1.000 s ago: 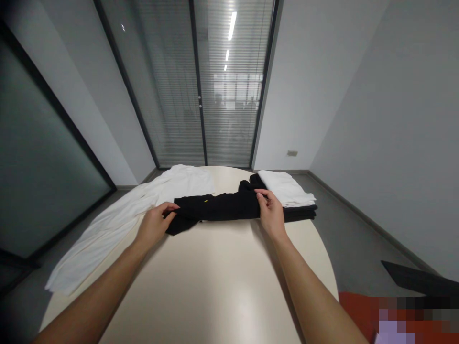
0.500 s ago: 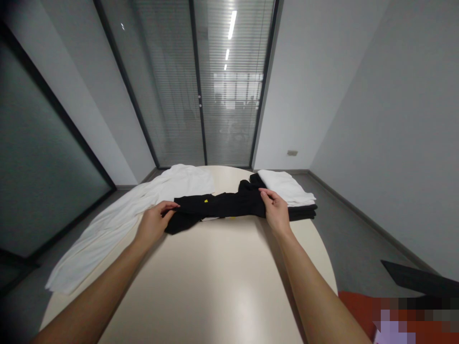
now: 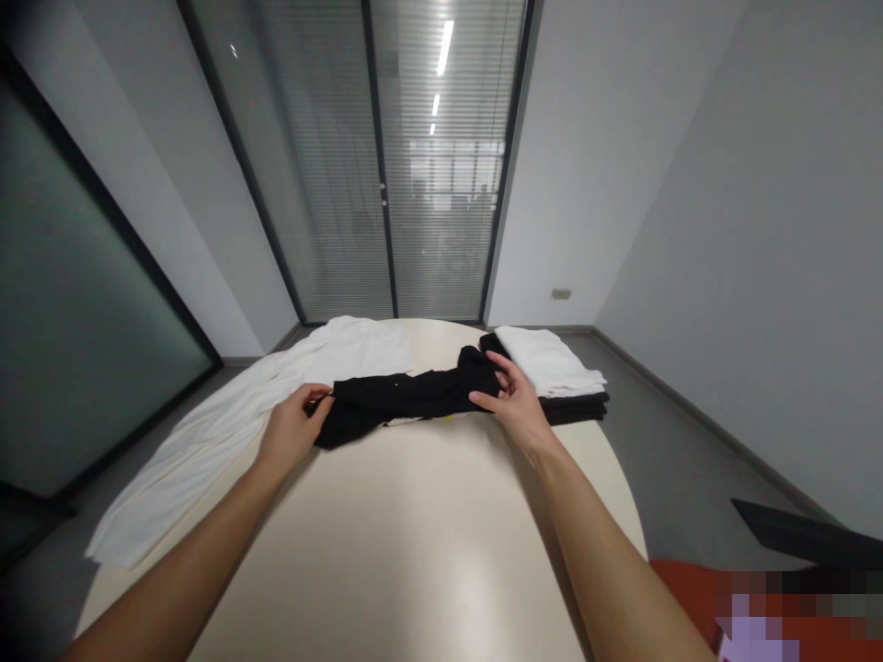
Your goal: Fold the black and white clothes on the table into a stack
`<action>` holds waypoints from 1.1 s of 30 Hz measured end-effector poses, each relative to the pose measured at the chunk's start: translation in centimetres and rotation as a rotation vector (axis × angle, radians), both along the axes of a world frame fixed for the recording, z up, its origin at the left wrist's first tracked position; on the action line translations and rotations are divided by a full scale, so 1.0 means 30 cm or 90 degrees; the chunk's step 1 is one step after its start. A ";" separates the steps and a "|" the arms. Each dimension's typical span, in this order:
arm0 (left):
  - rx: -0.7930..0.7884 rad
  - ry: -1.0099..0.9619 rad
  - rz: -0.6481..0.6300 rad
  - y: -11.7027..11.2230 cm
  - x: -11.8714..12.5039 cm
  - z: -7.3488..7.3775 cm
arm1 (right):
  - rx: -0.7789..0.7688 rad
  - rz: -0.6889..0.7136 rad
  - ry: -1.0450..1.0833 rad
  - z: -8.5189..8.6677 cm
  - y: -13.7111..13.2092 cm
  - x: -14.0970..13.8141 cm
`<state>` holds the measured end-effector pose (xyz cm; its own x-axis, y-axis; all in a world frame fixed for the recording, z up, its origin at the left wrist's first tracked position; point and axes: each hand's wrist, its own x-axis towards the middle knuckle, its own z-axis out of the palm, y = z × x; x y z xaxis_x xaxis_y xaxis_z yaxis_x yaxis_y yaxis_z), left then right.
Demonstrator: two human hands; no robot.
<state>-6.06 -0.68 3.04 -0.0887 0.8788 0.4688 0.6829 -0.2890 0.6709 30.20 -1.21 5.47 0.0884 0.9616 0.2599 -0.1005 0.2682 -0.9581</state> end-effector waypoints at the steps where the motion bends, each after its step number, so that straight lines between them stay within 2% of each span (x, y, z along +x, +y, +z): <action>1: -0.014 0.012 0.012 -0.002 0.002 0.001 | 0.005 -0.017 0.007 0.002 0.002 0.003; 4: -0.070 0.053 0.031 -0.007 0.007 0.005 | 0.004 -0.071 0.021 0.005 0.008 0.018; 7: -0.071 0.056 0.011 -0.011 0.010 0.009 | -0.015 -0.108 0.039 0.002 0.013 0.033; 14: 0.014 0.013 -0.080 -0.016 0.023 0.021 | 0.011 -0.130 0.095 -0.019 0.029 0.054; 17: 0.013 0.032 -0.112 -0.017 0.016 0.026 | 0.029 -0.156 0.123 -0.022 0.036 0.059; 23: -0.037 0.174 -0.203 -0.014 -0.055 0.032 | 0.060 -0.277 0.148 -0.029 0.049 0.093; 27: -0.062 0.193 -0.305 -0.015 -0.079 0.036 | 0.090 -0.366 0.131 -0.040 0.060 0.123; 33: -0.127 0.114 -0.222 -0.007 -0.074 0.030 | 0.134 -0.412 0.069 -0.055 0.073 0.146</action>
<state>-8.28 -0.90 3.93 0.2966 0.9168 0.2674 0.6780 -0.3993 0.6171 34.59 1.00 3.82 0.6642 0.6366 0.3920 0.0498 0.4855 -0.8728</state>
